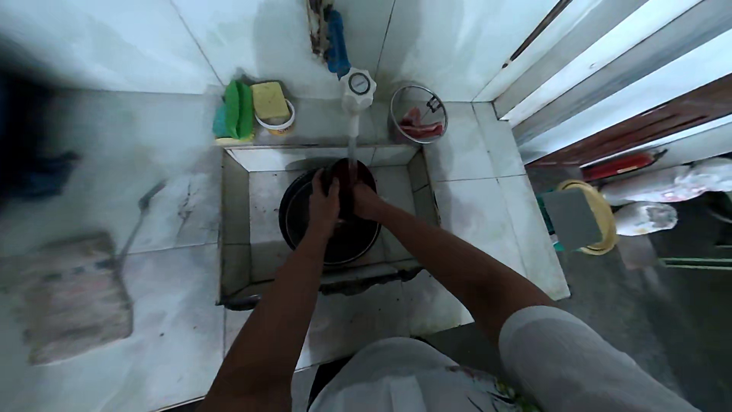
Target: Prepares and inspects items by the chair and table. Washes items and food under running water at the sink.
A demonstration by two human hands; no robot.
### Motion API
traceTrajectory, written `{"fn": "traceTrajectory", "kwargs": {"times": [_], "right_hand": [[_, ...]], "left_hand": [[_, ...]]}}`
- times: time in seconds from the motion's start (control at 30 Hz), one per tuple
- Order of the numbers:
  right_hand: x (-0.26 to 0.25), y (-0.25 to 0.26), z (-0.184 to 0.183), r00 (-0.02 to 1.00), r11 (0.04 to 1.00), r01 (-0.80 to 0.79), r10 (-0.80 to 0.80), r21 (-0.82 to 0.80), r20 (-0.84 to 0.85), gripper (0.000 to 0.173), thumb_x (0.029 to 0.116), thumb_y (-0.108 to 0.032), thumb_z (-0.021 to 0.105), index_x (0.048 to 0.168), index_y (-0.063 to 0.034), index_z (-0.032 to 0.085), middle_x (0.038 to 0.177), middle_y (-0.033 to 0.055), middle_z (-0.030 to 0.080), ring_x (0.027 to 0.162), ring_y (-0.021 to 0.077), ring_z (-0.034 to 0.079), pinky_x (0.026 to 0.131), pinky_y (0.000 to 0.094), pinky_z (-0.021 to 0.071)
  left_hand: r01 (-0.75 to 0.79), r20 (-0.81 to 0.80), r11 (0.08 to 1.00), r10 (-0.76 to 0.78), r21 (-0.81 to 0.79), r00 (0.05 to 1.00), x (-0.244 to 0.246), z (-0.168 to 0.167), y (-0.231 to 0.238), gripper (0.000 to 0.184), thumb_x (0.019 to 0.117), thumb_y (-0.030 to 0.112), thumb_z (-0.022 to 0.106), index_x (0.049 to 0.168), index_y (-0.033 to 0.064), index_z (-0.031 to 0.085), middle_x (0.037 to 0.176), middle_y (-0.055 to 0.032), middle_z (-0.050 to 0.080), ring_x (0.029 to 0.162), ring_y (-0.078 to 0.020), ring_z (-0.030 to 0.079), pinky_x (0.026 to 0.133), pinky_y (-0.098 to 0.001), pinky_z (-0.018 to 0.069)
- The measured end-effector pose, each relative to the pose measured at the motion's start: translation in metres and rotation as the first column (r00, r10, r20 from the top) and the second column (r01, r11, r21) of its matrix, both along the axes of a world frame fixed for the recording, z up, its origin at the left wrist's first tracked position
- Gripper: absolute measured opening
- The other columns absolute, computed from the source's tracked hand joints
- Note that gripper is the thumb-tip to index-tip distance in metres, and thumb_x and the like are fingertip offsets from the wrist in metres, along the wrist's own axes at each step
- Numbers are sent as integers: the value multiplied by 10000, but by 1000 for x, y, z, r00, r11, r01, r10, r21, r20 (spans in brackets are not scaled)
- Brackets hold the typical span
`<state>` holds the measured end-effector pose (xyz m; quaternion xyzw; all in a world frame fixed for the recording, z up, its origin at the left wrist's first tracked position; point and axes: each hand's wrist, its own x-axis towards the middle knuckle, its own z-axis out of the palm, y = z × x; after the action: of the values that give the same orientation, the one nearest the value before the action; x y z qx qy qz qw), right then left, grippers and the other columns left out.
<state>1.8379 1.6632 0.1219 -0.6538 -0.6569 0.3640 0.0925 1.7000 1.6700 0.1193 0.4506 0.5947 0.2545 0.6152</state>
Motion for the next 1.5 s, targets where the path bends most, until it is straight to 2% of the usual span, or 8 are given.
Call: {"fn": "traceTrajectory", "kwargs": {"times": [0.07, 0.37, 0.53, 0.83, 1.03, 1.17, 1.33, 1.5], "right_hand": [[2, 0, -11, 994, 995, 103, -103, 20, 44, 674, 930, -6, 664, 1548, 1, 396, 1537, 321, 396, 1355, 471, 496, 1088, 571, 471], [1, 19, 38, 809, 881, 396, -469, -261, -354, 272, 1004, -129, 644, 1223, 32, 652, 1106, 185, 704, 943, 246, 716, 857, 431, 609], [9, 40, 99, 987, 992, 113, -118, -57, -111, 293, 1066, -168, 535, 1192, 48, 688, 1161, 209, 694, 1047, 281, 683, 947, 460, 544], [23, 59, 229, 936, 892, -292, 191, 346, 296, 679, 929, -15, 686, 1558, -91, 442, 1584, 230, 404, 1450, 362, 422, 1178, 436, 392], [-8, 63, 234, 835, 926, -307, 152, 220, 528, 427, 993, -333, 672, 1243, 12, 637, 1199, 216, 653, 1137, 381, 639, 927, 547, 517], [57, 97, 234, 997, 973, 70, -58, 219, -60, 519, 1095, -469, 437, 1245, -20, 649, 1074, 114, 704, 869, 175, 708, 771, 349, 597], [181, 138, 150, 920, 997, 53, -73, 64, 385, 519, 961, -295, 730, 1374, -11, 596, 1319, 279, 620, 1226, 455, 595, 1034, 656, 446], [207, 142, 48, 824, 990, 103, -31, -95, 566, 814, 858, -250, 823, 1568, -274, 426, 1538, 334, 386, 1289, 577, 494, 949, 762, 441]], "left_hand": [[-39, 65, 998, 42, -48, 997, 3, 4, -4, 594, 1071, 534, 431, 1601, 351, 233, 1523, -212, 454, 1236, -466, 574, 840, -703, 529], [-197, 593, 912, 387, -361, 706, 14, -33, -7, 434, 1103, 413, 380, 1502, 244, 398, 1291, -118, 626, 1115, -306, 655, 875, -560, 575], [-90, 690, 879, 428, -468, 584, 30, -24, 7, 468, 1089, 420, 385, 1343, 54, 525, 1251, -198, 638, 1144, -387, 647, 938, -630, 543], [207, -3, 976, -207, 66, 978, 14, 26, 39, 859, 908, 373, 774, 1606, 263, 286, 1492, -207, 496, 1260, -418, 582, 921, -653, 543], [573, -773, 752, -137, 326, 619, 11, 48, 19, 1080, 766, 283, 905, 1623, 133, 265, 1450, -353, 467, 1333, -571, 450, 1050, -756, 334], [593, -792, 669, -11, 447, 610, -21, 40, 6, 1110, 718, 211, 938, 1612, 104, 290, 1408, -344, 507, 1299, -563, 485, 1066, -788, 275], [532, -781, 699, 61, 478, 621, -64, 42, -13, 1095, 703, 178, 941, 1597, 84, 317, 1415, -388, 482, 1303, -618, 455, 1072, -789, 281], [430, -772, 775, 115, 463, 625, -81, 40, -31, 1065, 677, 205, 946, 1561, 42, 375, 1396, -378, 509, 1283, -604, 483, 1075, -772, 295]]}}
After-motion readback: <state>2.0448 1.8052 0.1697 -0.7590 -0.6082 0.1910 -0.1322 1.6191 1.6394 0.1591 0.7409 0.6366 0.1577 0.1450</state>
